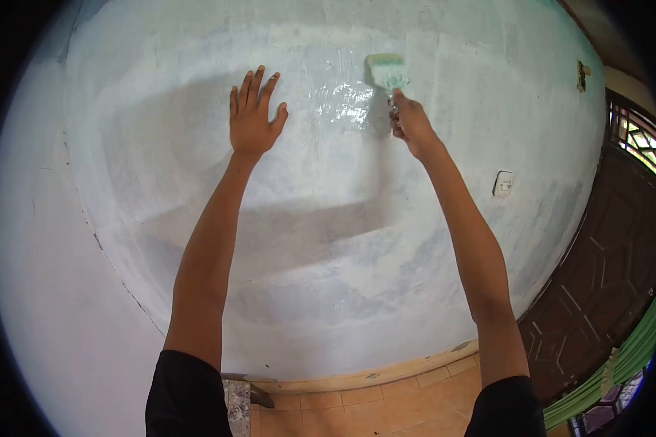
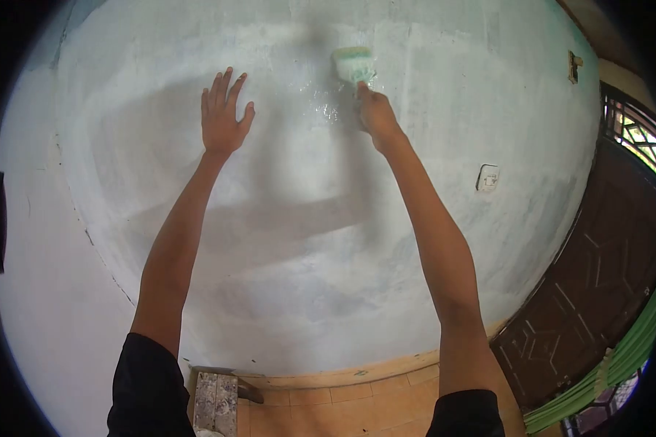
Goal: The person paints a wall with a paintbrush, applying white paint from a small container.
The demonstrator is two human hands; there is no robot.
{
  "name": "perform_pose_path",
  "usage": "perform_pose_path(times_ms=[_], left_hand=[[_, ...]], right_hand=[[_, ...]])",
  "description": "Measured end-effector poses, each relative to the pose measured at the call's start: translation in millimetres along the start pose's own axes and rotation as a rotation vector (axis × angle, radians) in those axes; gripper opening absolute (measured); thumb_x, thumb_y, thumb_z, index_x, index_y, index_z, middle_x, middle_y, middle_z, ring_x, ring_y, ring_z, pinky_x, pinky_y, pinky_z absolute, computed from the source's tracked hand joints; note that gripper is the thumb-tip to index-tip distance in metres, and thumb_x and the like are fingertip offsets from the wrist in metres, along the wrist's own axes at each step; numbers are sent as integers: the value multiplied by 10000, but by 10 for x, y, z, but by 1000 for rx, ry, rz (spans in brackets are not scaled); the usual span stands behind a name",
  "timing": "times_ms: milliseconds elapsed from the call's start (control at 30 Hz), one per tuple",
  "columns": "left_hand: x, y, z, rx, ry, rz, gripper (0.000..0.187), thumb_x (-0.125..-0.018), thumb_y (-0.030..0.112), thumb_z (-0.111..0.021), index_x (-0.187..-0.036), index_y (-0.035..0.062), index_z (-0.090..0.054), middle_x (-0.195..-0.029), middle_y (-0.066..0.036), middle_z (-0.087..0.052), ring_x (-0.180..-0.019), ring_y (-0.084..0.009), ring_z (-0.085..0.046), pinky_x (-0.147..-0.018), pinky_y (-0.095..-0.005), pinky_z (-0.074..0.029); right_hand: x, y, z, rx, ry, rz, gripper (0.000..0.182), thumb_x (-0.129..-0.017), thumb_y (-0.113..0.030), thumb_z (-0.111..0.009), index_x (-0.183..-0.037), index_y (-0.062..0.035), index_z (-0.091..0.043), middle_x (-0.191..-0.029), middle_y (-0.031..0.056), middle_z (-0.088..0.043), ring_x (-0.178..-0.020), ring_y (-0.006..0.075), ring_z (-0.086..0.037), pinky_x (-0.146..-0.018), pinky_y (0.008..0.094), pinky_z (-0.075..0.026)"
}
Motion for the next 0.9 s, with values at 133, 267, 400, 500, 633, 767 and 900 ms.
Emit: perform_pose_path(times_ms=[133,267,400,500,633,767,900], left_hand=[[-14,-21,-27,-24,-6,17,562,-893,351,-586,-1432,243,-468,-1537,-42,-374,-1440,-247,-303,-1173,-529,-229],[-10,-29,-39,-27,-14,15,575,-890,338,-592,-1440,245,-449,-1543,-38,-355,-1440,-250,-298,-1171,-531,-235],[2,-29,-21,-17,-22,16,598,-885,312,-604,-1451,252,-418,-1553,-29,-328,-1439,-252,-289,-1163,-537,-256],[-13,-26,-26,-7,-7,7,598,-884,313,-603,-1449,250,-421,-1552,-34,-330,-1440,-256,-289,-1161,-539,-257],[-12,-22,-29,-17,-13,5,593,-883,318,-598,-1446,242,-429,-1550,-42,-337,-1438,-264,-293,-1158,-542,-259],[12,-6,-17,-8,-4,3,585,-889,321,-590,-1447,240,-432,-1548,-45,-342,-1434,-272,-302,-1156,-546,-258],[-18,-12,-24,-20,-5,6,583,-893,321,-589,-1449,241,-432,-1549,-44,-340,-1432,-277,-306,-1157,-546,-255]], right_hand=[[-344,-322,-75,1,-52,88,364,-1036,-405,-429,-875,-84,-493,-680,-24,-405,-516,76,-340,-443,239,-272],[-394,-116,-151,51,-17,84,380,-1027,-430,-441,-896,-78,-503,-693,-20,-413,-529,76,-347,-447,244,-285],[46,40,-124,105,-90,-90,390,-1019,-449,-459,-912,-77,-513,-703,-19,-423,-541,68,-340,-456,224,-284],[-90,-63,67,54,-50,-24,397,-1018,-461,-462,-907,-83,-513,-701,-23,-413,-537,65,-338,-454,226,-286],[-119,81,200,61,-49,-22,412,-1016,-482,-457,-904,-88,-504,-696,-22,-408,-520,66,-335,-436,226,-272],[262,376,291,118,-104,-132,394,-1021,-454,-449,-885,-91,-515,-661,-36,-392,-502,67,-324,-436,241,-270],[163,-25,332,135,-39,-45,387,-1024,-432,-450,-865,-86,-520,-641,-37,-389,-490,70,-312,-438,255,-274]])
Point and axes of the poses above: each hand's wrist, its own x-axis away from the middle knuckle, its own z-axis out of the back of the hand, y = z × x, the point moved 4 cm from there along -x, towards the middle knuckle
